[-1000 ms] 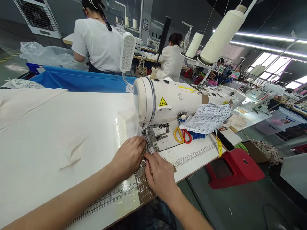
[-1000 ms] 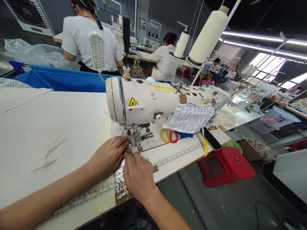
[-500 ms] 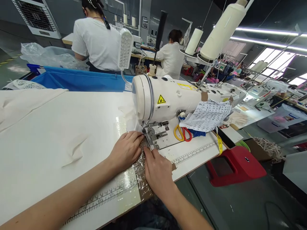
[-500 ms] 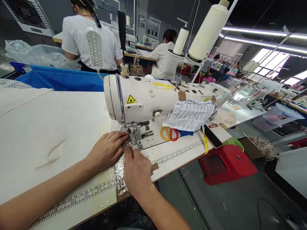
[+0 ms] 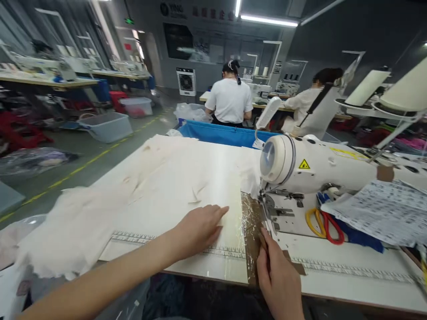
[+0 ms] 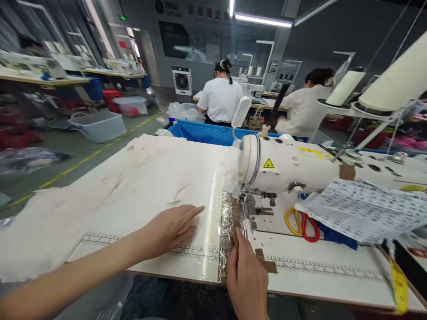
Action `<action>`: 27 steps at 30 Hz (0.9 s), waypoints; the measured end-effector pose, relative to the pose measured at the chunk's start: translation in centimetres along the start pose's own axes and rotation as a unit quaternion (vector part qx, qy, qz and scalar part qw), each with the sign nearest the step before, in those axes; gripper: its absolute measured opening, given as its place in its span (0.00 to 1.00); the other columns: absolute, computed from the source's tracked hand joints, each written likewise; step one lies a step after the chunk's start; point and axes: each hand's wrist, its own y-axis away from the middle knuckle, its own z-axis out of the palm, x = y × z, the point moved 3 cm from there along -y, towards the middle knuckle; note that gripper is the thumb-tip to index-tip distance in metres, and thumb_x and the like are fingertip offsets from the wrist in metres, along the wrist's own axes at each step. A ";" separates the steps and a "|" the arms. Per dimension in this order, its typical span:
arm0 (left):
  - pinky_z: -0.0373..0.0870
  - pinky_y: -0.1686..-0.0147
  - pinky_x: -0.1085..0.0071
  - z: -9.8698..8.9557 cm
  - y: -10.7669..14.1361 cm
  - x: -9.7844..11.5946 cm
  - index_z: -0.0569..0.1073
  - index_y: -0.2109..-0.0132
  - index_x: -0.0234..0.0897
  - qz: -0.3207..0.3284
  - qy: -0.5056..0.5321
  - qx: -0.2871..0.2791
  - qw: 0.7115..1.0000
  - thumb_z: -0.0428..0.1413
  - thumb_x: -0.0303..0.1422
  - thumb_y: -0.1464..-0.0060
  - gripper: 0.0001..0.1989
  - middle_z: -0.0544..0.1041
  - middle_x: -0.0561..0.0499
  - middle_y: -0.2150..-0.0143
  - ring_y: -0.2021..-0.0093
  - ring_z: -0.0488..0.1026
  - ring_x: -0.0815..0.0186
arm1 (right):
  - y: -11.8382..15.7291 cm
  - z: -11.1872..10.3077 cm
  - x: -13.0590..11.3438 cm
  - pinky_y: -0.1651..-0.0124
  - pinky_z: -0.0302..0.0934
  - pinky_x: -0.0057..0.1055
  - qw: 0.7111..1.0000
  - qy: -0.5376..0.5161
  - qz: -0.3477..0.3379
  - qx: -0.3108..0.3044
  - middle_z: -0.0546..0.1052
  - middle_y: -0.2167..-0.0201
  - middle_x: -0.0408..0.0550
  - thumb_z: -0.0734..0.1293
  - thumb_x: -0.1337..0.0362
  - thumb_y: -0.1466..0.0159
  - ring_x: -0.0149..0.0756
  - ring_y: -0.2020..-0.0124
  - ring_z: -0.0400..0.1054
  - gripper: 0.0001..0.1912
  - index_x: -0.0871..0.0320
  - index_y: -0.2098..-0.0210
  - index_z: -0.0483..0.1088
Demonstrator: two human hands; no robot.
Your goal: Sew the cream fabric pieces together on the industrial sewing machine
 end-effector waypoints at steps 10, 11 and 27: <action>0.72 0.47 0.49 -4.7 9.7 -15.3 0.76 0.51 0.36 -0.291 -0.105 0.076 0.948 0.44 0.38 0.42 0.21 0.78 0.35 0.47 0.43 0.72 0.46 | 0.1 0.2 -0.5 0.73 0.73 0.31 0.998 0.050 -0.035 0.035 0.84 0.57 0.57 0.54 0.61 0.24 0.43 0.68 0.81 0.21 0.63 0.44 0.73; 0.72 0.48 0.49 -5.0 9.1 -15.9 0.76 0.55 0.37 -0.296 -0.097 0.068 0.948 0.44 0.38 0.44 0.19 0.79 0.35 0.48 0.44 0.72 0.45 | 0.0 0.1 -0.7 0.72 0.74 0.32 0.997 0.053 -0.037 0.042 0.84 0.57 0.57 0.54 0.62 0.24 0.44 0.67 0.82 0.21 0.64 0.45 0.73; 0.66 0.78 0.71 -9.9 6.3 -2.5 0.70 0.67 0.39 -0.294 0.499 -0.071 0.812 0.51 0.61 0.42 0.27 0.78 0.51 0.76 0.84 0.67 0.69 | 1.1 0.9 -3.7 0.75 0.67 0.26 0.783 -0.564 0.240 -0.105 0.79 0.72 0.46 0.63 0.49 0.26 0.33 0.78 0.72 0.20 0.54 0.44 0.74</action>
